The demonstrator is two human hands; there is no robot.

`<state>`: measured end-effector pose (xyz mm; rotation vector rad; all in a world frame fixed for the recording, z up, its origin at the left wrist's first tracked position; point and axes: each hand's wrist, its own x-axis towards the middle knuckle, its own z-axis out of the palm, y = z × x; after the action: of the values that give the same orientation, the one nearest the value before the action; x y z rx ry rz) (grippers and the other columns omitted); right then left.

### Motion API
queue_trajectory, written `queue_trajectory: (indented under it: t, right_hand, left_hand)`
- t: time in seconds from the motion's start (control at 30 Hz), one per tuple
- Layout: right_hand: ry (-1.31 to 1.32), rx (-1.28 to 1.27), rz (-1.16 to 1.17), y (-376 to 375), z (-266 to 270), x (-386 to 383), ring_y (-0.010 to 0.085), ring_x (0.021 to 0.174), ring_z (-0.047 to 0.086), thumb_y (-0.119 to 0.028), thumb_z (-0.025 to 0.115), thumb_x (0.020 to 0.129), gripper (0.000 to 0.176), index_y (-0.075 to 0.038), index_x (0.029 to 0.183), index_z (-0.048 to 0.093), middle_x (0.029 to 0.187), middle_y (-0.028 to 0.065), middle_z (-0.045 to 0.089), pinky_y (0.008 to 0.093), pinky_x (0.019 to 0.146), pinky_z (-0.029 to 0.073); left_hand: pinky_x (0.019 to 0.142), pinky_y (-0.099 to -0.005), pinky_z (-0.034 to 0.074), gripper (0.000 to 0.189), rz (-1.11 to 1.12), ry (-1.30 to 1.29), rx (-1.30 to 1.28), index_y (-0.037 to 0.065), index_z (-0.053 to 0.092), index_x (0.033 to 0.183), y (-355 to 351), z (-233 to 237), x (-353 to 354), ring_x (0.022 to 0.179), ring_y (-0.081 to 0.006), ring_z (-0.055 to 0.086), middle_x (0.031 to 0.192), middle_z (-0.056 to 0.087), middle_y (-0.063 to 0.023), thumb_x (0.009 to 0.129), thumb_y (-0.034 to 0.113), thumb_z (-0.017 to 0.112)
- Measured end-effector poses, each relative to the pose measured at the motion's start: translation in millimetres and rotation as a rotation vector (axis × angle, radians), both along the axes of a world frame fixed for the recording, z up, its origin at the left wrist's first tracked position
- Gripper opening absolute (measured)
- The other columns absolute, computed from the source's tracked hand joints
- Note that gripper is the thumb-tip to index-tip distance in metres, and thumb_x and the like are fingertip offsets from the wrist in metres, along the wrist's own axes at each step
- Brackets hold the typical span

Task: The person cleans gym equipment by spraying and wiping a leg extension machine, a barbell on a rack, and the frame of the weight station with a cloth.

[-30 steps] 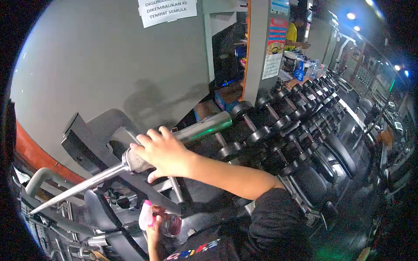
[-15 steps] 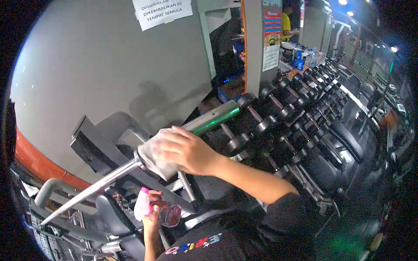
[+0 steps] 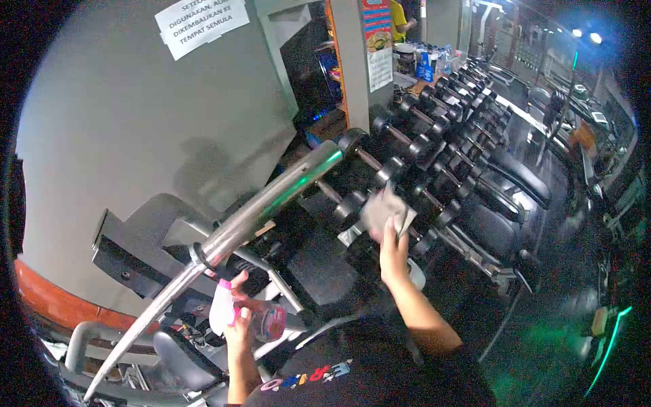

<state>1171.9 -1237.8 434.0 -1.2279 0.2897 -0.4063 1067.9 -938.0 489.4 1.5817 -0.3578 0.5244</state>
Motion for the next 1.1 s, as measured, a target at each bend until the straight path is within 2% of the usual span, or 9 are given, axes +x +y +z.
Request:
queue_trajectory:
  t: [0.07,0.17,0.23,0.37,0.5,0.7,0.97,1.07,1.1]
  right_hand:
    - [-0.164,-0.269,-0.043,-13,14,28,0.0272,0.120,0.052,-0.038,0.051,0.098,0.058,0.003,0.138,0.038,0.139,0.0160,0.045,0.0391,0.103,0.040]
    - [-0.861,-0.549,-0.069,9,85,63,0.0366,0.128,0.044,-0.024,0.075,0.079,0.065,-0.003,0.133,0.045,0.135,0.0165,0.045,0.0506,0.109,0.031]
    - [-0.922,-1.498,-0.086,6,132,78,0.0356,0.130,0.042,-0.020,0.081,0.062,0.074,-0.015,0.129,0.051,0.135,0.0118,0.046,0.0525,0.108,0.034]
    - [-1.058,-1.403,0.252,17,145,128,0.0269,0.106,0.057,-0.021,0.081,0.059,0.054,-0.017,0.110,0.062,0.108,0.0026,0.062,0.0420,0.090,0.048]
    - [-0.919,-1.338,0.447,24,161,145,0.0303,0.082,0.066,-0.038,0.072,0.077,0.030,-0.013,0.093,0.069,0.085,0.0094,0.069,0.0408,0.074,0.053]
    - [-0.435,-1.378,0.951,35,192,169,0.0356,0.077,0.068,-0.040,0.062,0.087,0.038,-0.003,0.093,0.070,0.081,0.0224,0.068,0.0415,0.070,0.051]
    - [-0.358,-1.355,1.218,38,195,184,0.0243,0.066,0.063,-0.041,0.058,0.090,0.043,0.001,0.087,0.067,0.069,0.0149,0.065,0.0384,0.065,0.047]
    - [-0.516,-1.043,1.083,33,172,189,0.0100,0.073,0.057,-0.035,0.055,0.095,0.039,0.003,0.089,0.065,0.076,0.0028,0.064,0.0310,0.064,0.048]
    - [-0.390,-0.775,1.149,28,167,187,0.0095,0.080,0.057,-0.040,0.054,0.097,0.043,0.001,0.103,0.064,0.088,0.0015,0.064,0.0260,0.066,0.049]
  left_hand:
    - [0.063,-0.0300,0.055,0.038,-0.018,0.013,-0.056,-0.006,0.055,0.107,-8,1,11,0.065,-0.0170,0.063,0.126,0.056,-0.0270,0.085,0.023,0.065]
    - [0.062,-0.0295,0.055,0.038,0.017,0.041,-0.035,-0.007,0.055,0.108,-22,9,19,0.067,-0.0154,0.062,0.127,0.056,-0.0256,0.084,0.022,0.064]
    - [0.062,-0.0293,0.055,0.041,0.009,0.047,0.008,-0.008,0.054,0.110,-26,7,19,0.068,-0.0148,0.062,0.126,0.057,-0.0234,0.084,0.021,0.063]
    - [0.064,-0.0286,0.056,0.055,0.049,0.051,-0.005,-0.001,0.048,0.134,-29,-12,9,0.070,-0.0153,0.063,0.121,0.059,-0.0221,0.085,0.018,0.062]
    - [0.063,-0.0299,0.052,0.033,0.214,0.235,-0.099,-0.002,0.054,0.105,-47,-20,-13,0.070,-0.0157,0.062,0.117,0.061,-0.0186,0.085,0.022,0.064]
    - [0.068,-0.0306,0.054,0.038,0.330,0.344,-0.191,-0.003,0.051,0.116,-79,-31,-40,0.075,-0.0162,0.060,0.117,0.059,-0.0164,0.088,0.021,0.062]
    - [0.073,-0.0266,0.050,0.045,0.345,0.610,-0.057,-0.002,0.052,0.125,-101,-45,-64,0.079,-0.0121,0.055,0.108,0.059,-0.0094,0.084,0.014,0.059]
    - [0.074,-0.0251,0.049,0.045,0.321,0.589,-0.038,0.000,0.052,0.129,-110,-38,-56,0.081,-0.0111,0.056,0.108,0.061,-0.0079,0.086,0.010,0.061]
    - [0.074,-0.0249,0.049,0.046,0.301,0.588,-0.092,0.001,0.051,0.130,-113,-43,-52,0.081,-0.0108,0.056,0.111,0.061,-0.0079,0.085,0.008,0.061]
